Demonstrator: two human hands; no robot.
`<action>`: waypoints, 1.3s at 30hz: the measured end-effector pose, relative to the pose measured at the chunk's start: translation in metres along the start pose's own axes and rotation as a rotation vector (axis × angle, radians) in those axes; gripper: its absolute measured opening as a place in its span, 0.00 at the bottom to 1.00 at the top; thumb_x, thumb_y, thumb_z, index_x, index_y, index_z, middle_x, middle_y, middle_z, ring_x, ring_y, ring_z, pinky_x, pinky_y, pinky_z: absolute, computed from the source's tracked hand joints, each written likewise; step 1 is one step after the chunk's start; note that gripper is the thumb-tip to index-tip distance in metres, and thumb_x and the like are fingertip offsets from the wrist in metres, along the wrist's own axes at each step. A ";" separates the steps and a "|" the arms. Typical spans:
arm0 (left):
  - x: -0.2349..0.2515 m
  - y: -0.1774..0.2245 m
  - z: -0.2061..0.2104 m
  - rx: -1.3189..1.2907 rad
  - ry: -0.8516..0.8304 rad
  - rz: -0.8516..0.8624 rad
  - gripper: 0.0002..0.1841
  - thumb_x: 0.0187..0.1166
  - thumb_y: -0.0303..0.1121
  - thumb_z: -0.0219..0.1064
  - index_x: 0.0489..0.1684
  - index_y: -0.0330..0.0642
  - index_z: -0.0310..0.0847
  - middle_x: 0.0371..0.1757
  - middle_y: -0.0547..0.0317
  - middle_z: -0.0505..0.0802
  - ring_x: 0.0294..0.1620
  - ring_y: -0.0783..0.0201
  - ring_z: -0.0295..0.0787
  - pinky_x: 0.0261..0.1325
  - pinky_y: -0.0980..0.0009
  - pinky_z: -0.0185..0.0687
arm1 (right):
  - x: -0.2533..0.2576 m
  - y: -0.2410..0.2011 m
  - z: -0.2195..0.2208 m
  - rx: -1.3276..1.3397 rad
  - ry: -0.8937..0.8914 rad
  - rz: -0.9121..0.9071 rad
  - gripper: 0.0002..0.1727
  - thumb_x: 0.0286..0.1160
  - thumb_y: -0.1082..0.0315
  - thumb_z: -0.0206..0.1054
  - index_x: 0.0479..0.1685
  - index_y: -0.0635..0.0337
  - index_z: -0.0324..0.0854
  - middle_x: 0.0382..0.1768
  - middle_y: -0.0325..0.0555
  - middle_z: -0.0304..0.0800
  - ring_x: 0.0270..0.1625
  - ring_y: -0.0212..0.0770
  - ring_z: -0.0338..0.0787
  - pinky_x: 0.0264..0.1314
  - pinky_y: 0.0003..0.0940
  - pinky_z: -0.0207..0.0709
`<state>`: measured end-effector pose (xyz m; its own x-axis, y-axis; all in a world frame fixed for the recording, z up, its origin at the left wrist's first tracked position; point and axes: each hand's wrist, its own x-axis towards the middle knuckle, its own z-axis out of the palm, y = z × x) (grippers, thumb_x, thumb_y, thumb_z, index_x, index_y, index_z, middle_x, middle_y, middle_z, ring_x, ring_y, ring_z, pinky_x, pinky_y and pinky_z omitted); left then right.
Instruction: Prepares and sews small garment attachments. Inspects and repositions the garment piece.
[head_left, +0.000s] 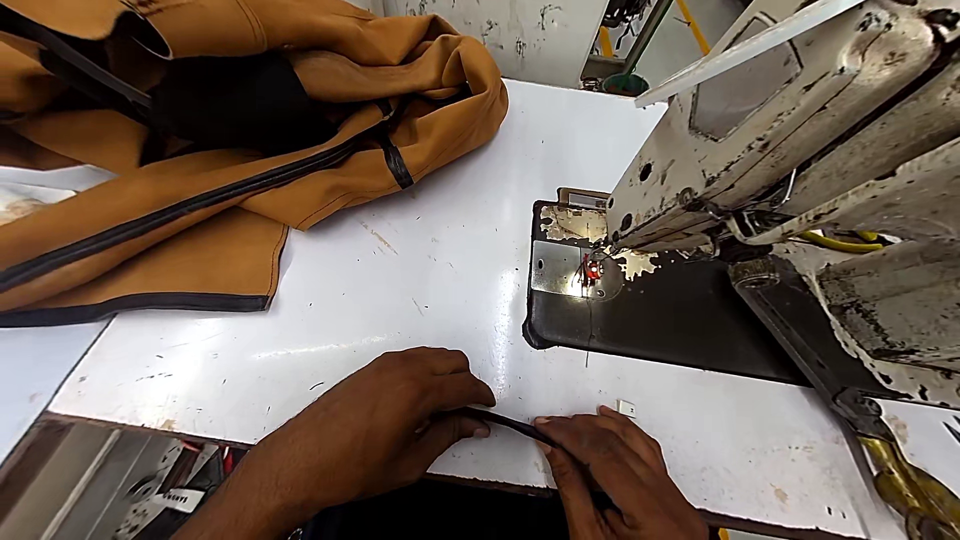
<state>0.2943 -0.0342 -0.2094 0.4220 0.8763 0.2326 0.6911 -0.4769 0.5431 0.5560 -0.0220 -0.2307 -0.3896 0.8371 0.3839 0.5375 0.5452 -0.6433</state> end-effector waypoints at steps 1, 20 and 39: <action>0.000 0.000 0.000 0.005 0.005 -0.001 0.15 0.86 0.50 0.63 0.53 0.57 0.91 0.40 0.75 0.88 0.42 0.78 0.84 0.44 0.80 0.81 | 0.000 0.000 0.000 -0.004 0.000 -0.001 0.08 0.79 0.67 0.70 0.46 0.49 0.96 0.46 0.32 0.98 0.57 0.34 0.93 0.78 0.46 0.75; -0.006 0.031 0.025 -0.546 0.389 -0.358 0.43 0.70 0.18 0.58 0.94 0.54 0.52 0.67 0.65 0.89 0.69 0.59 0.87 0.73 0.61 0.86 | -0.002 0.004 0.000 0.013 -0.018 -0.017 0.08 0.81 0.62 0.71 0.50 0.48 0.94 0.48 0.32 0.98 0.60 0.34 0.92 0.81 0.47 0.72; 0.000 0.033 0.036 -0.453 0.412 -0.304 0.38 0.72 0.19 0.53 0.91 0.49 0.59 0.68 0.63 0.89 0.64 0.60 0.89 0.67 0.65 0.88 | -0.004 0.005 0.002 0.046 0.003 -0.004 0.09 0.80 0.62 0.72 0.51 0.50 0.94 0.45 0.33 0.98 0.59 0.34 0.92 0.83 0.47 0.69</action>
<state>0.3381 -0.0518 -0.2204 -0.0720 0.9642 0.2553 0.3923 -0.2079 0.8960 0.5585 -0.0234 -0.2369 -0.3895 0.8350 0.3887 0.5011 0.5462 -0.6712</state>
